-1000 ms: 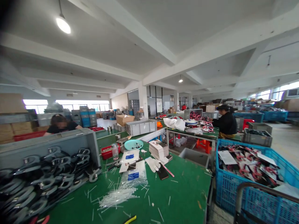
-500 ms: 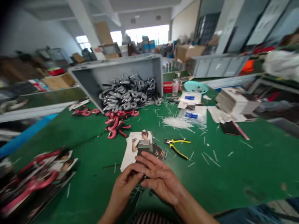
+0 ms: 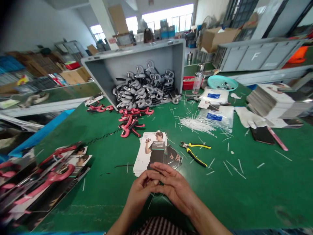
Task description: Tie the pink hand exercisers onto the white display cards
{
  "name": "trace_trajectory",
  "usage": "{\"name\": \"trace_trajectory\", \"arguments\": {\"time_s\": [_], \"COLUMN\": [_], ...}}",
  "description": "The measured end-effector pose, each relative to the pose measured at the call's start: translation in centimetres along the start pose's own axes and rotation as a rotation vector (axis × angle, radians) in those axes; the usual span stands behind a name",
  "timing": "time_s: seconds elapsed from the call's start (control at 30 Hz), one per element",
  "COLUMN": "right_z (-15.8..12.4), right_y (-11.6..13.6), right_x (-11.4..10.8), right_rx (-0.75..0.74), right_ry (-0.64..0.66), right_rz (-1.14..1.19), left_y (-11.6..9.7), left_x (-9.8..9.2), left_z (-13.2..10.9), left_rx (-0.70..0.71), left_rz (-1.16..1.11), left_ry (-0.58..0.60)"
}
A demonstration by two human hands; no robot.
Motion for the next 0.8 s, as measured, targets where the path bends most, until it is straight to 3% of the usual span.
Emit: {"name": "trace_trajectory", "arguments": {"time_s": [0.07, 0.13, 0.23, 0.3, 0.47, 0.63, 0.8], "right_z": [0.0, 0.3, 1.4, 2.8, 7.5, 10.4, 10.4], "right_y": [0.6, 2.7, 8.2, 11.9, 17.8, 18.9, 19.5], "right_x": [-1.0, -3.0, -7.3, -10.6, -15.8, -17.7, -18.3], "right_rx": [0.001, -0.068, -0.289, -0.302, -0.261, -0.139, -0.107], "right_ry": [-0.036, -0.102, -0.319, -0.514, -0.733, -0.907, -0.997], "right_rz": [-0.272, -0.683, -1.365, -1.69, -1.849, -1.915, -1.95], "left_y": [-0.4, -0.8, -0.7, 0.3, 3.2, 3.4, 3.6], "left_x": [-1.5, -4.2, -8.5, -10.2, -9.9, -8.5, -8.2], "left_z": [0.8, 2.1, 4.4, 5.8, 7.5, 6.5, 5.9], "left_rx": [0.067, 0.128, 0.19, 0.152, -0.023, -0.065, -0.056], "left_rz": [0.208, 0.355, 0.538, 0.642, 0.558, 0.525, 0.585], "left_ry": [0.006, -0.106, -0.346, -0.387, -0.19, -0.227, -0.225]}}
Point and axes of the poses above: each hand's wrist, its own z-axis towards the middle knuckle, its own x-axis out of the palm, y = z × x, the point moved 4 cm from there along z, towards the middle knuckle
